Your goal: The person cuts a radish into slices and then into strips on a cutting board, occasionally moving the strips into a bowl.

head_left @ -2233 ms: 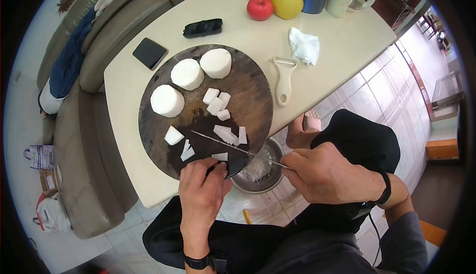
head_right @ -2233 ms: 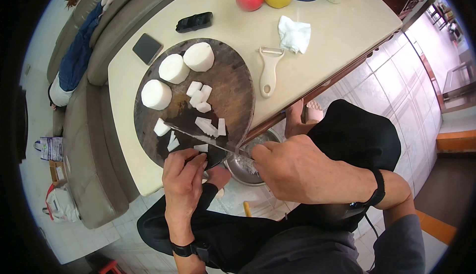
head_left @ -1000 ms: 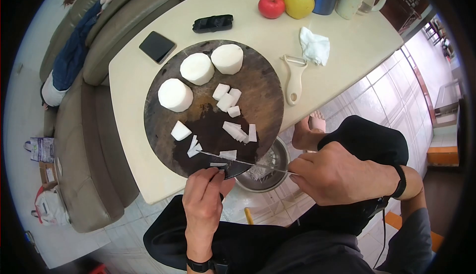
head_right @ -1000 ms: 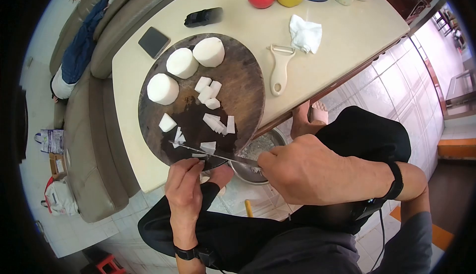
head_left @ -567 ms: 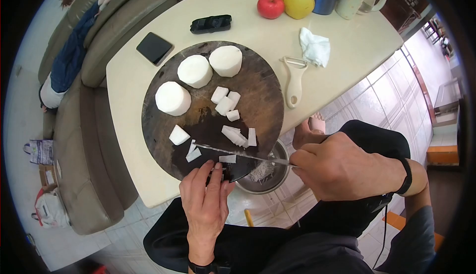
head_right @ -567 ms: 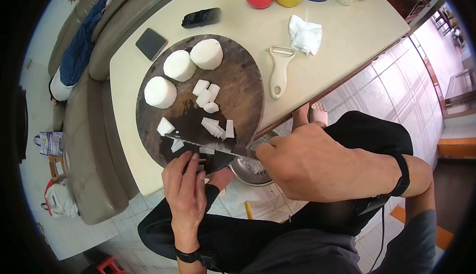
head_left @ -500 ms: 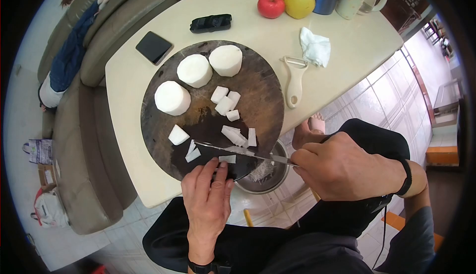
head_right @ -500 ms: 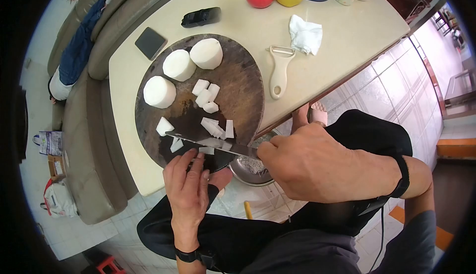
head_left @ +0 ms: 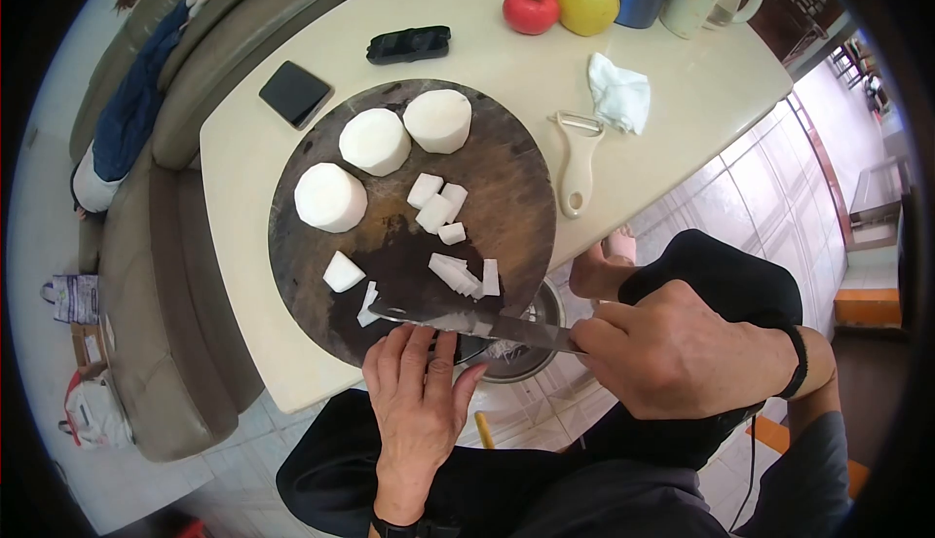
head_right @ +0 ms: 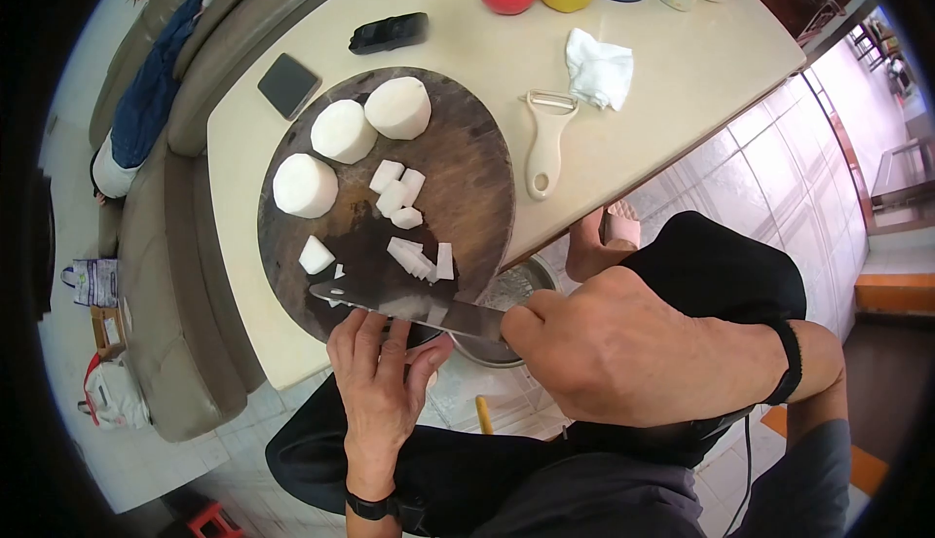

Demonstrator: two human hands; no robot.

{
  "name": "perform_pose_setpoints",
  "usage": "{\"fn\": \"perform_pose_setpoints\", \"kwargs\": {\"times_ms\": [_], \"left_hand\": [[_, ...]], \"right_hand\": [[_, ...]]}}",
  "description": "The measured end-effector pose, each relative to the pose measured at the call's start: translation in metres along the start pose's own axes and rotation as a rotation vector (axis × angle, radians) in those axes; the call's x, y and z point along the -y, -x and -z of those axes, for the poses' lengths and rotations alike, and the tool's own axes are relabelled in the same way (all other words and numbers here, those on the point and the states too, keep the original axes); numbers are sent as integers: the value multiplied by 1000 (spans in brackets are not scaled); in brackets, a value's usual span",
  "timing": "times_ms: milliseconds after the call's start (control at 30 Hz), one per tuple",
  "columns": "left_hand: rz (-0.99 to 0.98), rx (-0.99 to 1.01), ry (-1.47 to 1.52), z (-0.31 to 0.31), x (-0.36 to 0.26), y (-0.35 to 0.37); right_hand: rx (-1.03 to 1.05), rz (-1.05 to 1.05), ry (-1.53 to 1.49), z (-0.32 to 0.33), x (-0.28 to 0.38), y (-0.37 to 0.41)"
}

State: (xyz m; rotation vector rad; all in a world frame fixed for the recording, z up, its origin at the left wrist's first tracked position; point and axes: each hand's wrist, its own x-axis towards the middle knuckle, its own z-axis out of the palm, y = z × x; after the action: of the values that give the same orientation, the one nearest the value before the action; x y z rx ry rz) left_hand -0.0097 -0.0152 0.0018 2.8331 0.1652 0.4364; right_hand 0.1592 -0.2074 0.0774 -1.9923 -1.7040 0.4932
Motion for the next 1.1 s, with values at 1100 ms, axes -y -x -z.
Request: {"fn": "perform_pose_setpoints", "kwargs": {"times_ms": [1100], "left_hand": [[47, 46, 213, 3, 15, 4]], "right_hand": [[125, -10, 315, -9, 29, -16]]}}
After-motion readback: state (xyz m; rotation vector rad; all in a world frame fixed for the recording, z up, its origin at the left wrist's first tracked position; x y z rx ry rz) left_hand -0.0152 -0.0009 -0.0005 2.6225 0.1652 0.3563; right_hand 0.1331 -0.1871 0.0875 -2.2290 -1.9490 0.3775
